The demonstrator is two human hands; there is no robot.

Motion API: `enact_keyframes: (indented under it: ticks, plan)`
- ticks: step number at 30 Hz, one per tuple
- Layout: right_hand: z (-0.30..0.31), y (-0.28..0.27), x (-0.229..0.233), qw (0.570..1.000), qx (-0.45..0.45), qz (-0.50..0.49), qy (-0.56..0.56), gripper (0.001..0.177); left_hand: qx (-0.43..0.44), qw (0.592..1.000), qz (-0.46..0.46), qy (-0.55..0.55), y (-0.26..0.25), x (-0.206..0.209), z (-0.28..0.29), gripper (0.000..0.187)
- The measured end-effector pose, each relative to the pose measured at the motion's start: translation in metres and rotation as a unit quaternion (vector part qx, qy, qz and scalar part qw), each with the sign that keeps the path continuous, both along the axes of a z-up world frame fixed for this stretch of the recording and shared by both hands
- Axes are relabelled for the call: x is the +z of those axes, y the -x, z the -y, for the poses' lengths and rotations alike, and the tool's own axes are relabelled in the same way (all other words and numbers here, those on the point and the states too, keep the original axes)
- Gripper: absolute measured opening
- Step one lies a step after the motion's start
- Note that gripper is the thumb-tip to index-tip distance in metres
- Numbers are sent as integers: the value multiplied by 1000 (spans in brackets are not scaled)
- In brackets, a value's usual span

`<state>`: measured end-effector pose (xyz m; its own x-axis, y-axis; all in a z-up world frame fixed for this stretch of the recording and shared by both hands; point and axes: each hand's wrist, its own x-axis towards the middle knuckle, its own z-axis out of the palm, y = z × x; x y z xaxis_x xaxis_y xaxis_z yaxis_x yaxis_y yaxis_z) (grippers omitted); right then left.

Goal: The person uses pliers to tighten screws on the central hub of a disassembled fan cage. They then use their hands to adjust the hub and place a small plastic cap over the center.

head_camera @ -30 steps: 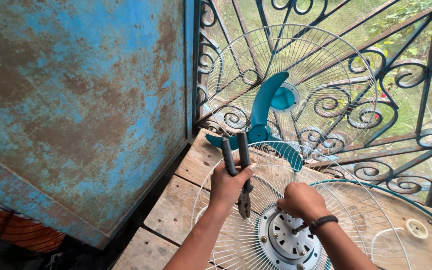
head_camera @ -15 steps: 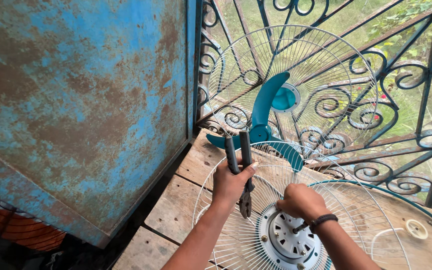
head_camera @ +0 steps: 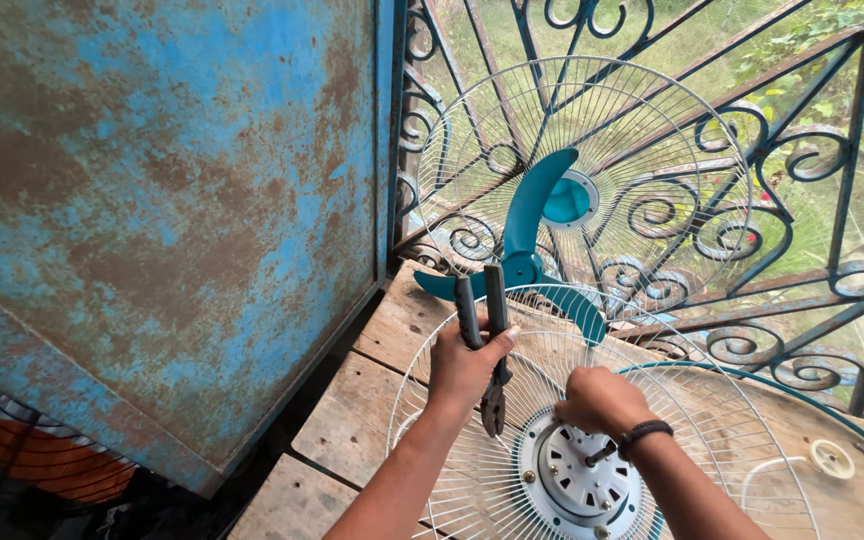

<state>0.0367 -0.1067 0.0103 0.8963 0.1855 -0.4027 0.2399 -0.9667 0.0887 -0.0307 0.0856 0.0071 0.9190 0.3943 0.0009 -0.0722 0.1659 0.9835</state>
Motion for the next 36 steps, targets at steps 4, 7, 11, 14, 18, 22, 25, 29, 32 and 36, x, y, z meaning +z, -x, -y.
enact_keyframes:
  ticks: [4, 7, 11, 14, 18, 22, 25, 29, 32, 36]
  plan:
    - [2, -5, -12, 992, -6, -2, -129, 35, -16, 999, -8, 35, 3, 1, 2, 26]
    - [-2, -8, -4, 983, -20, -30, -181, 38, -30, 999, -10, 38, 4, 3, 1, 28]
    - [-8, 1, 23, 951, -78, -13, -300, 42, -81, 995, 31, 44, 8, 3, 1, 41]
    - [-5, 16, 52, 776, -75, -46, -624, 50, -128, 992, 1, 19, 11, 5, 6, 53]
    - [-1, 49, 71, 638, -62, -91, -762, 39, -266, 949, 118, 120, 15, 7, 19, 53]
    - [3, 76, 74, 534, -29, -73, -842, 27, -344, 923, 170, 31, 9, 2, 35, 54]
    - [-4, 95, 66, 558, -79, 18, -826, 33, -310, 928, 208, -22, 9, -6, 49, 57]
    - [-9, 115, 54, 488, -143, 111, -854, 41, -264, 950, 163, 30, 16, -25, 68, 57]
    - [-7, 128, 49, 443, -52, 135, -885, 38, -231, 927, 206, 211, 10, -34, 60, 58]
    - [-11, 134, 44, 436, -90, 138, -885, 40, -251, 932, 177, 195, 14, -44, 55, 60]
